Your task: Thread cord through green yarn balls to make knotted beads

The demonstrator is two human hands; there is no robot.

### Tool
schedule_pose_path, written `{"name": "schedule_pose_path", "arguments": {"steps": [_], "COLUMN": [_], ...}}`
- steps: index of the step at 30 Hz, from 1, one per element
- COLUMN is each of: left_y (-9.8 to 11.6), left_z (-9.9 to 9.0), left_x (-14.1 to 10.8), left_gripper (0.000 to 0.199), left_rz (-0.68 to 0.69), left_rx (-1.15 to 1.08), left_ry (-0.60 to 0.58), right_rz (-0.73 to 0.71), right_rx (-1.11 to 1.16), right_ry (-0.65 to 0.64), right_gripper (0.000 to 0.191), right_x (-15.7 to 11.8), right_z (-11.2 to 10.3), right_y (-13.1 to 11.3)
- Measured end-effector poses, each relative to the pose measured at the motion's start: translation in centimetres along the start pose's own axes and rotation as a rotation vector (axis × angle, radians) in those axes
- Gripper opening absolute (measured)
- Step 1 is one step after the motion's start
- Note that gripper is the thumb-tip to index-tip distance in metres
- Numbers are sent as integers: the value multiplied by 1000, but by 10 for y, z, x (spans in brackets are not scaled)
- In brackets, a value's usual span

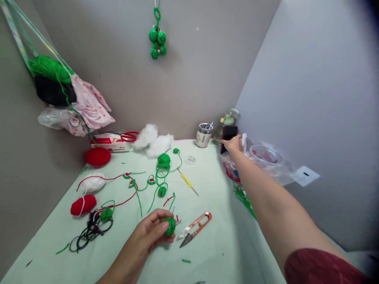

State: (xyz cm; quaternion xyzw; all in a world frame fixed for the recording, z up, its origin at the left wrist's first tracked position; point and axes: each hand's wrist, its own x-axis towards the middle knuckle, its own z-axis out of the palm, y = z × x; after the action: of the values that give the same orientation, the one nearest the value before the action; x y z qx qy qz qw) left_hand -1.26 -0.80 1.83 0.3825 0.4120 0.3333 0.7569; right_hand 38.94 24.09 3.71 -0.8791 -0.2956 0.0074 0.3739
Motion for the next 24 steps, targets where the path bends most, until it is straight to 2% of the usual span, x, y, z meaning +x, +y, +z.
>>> {"name": "schedule_pose_path", "arguments": {"steps": [5,8,11,13,15,17,19,21,24], "left_y": [-3,-5,-5,-5,-6,-7,-8,-9,-10], "left_z": [-2,-2,-2,-2,-1,-1,0,0,1], "left_x": [2,3,2,1,1,2,4,5,4], "left_gripper": [32,32,32,31,29,29,29,29,28], "left_rz": [-9,-17,-19,-12,-2,2,10,25,60], "left_rx": [-2,1,1,-2,-9,-17,-21,-18,-19], "left_ry": [-13,-11,-8,-3,8,17,22,26,33], "right_rz": [-38,-71,-155,-260,-390,-506,-588,-648,-667], "right_rx": [15,39,87,141,209,276,333,392,646], "right_ry": [-10,-23,-37,-98,-257,-487,-700,-867,-1133], "right_gripper": [84,85,81,71,50,27,20,16,14], "right_x": [-2,-9,-26,-46,-77,-117,-163,-206,-254], "right_z": [-2,-8,-16,-20,-25,-31,-43,-64,-115], "right_y": [5,-1,-14,-23,-28,-26,-18,-8,3]}}
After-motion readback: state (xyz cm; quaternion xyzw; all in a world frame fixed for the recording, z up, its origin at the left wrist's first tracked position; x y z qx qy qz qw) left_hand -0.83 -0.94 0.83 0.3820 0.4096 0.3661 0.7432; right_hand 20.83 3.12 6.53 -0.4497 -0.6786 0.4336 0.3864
